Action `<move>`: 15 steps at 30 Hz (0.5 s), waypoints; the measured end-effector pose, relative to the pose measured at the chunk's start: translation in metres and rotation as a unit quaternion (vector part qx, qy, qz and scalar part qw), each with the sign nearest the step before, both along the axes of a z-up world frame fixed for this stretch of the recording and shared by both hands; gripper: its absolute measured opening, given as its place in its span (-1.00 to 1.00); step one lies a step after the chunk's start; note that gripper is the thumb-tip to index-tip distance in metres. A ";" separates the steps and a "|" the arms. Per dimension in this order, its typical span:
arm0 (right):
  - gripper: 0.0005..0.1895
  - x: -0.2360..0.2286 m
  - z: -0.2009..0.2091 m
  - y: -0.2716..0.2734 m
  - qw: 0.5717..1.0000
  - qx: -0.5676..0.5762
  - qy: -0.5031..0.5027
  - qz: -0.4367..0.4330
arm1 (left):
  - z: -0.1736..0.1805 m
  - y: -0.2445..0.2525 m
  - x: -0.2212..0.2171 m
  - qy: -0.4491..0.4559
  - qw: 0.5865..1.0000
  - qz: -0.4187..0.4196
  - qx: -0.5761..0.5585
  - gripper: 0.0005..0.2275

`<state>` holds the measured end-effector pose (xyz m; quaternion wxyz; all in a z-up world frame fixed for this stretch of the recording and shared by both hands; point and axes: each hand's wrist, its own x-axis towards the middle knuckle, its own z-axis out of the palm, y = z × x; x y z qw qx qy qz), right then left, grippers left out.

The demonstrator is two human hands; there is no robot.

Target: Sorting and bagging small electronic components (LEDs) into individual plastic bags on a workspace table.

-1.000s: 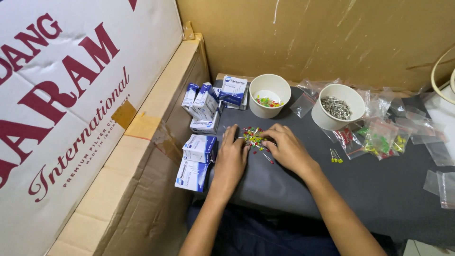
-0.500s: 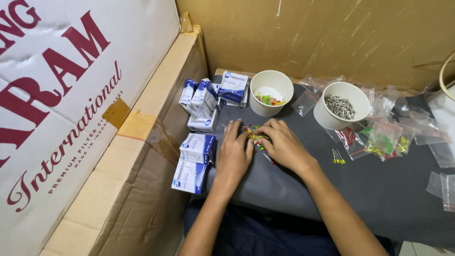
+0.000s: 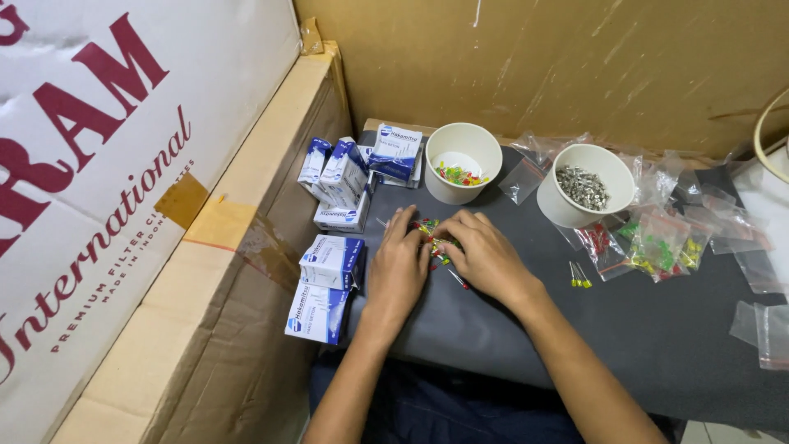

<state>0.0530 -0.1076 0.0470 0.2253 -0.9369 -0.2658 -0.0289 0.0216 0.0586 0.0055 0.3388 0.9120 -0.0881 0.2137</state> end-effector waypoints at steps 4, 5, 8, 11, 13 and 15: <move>-0.80 -0.001 0.003 0.000 1.000 0.018 0.011 0.011 | 0.005 0.002 -0.003 0.013 1.000 0.005 -0.008 -0.90; -0.83 0.000 0.000 -0.001 1.000 0.011 0.001 0.015 | 0.006 0.002 -0.003 0.017 1.000 0.004 -0.008 -0.91; -0.86 0.000 -0.004 -0.002 1.000 0.001 -0.006 0.013 | 0.008 0.001 -0.007 0.007 1.000 -0.005 -0.018 -0.92; -0.88 0.003 -0.003 -0.004 1.000 0.006 -0.011 0.003 | 0.014 -0.002 -0.005 -0.024 0.999 -0.010 -0.028 -0.92; -0.90 0.001 -0.002 -0.004 1.000 0.014 -0.008 0.000 | 0.014 -0.003 -0.008 -0.029 0.999 -0.007 -0.028 -0.92; -0.90 0.000 0.001 -0.004 1.000 0.019 -0.014 -0.001 | 0.013 -0.004 -0.009 -0.035 0.999 0.003 -0.021 -0.92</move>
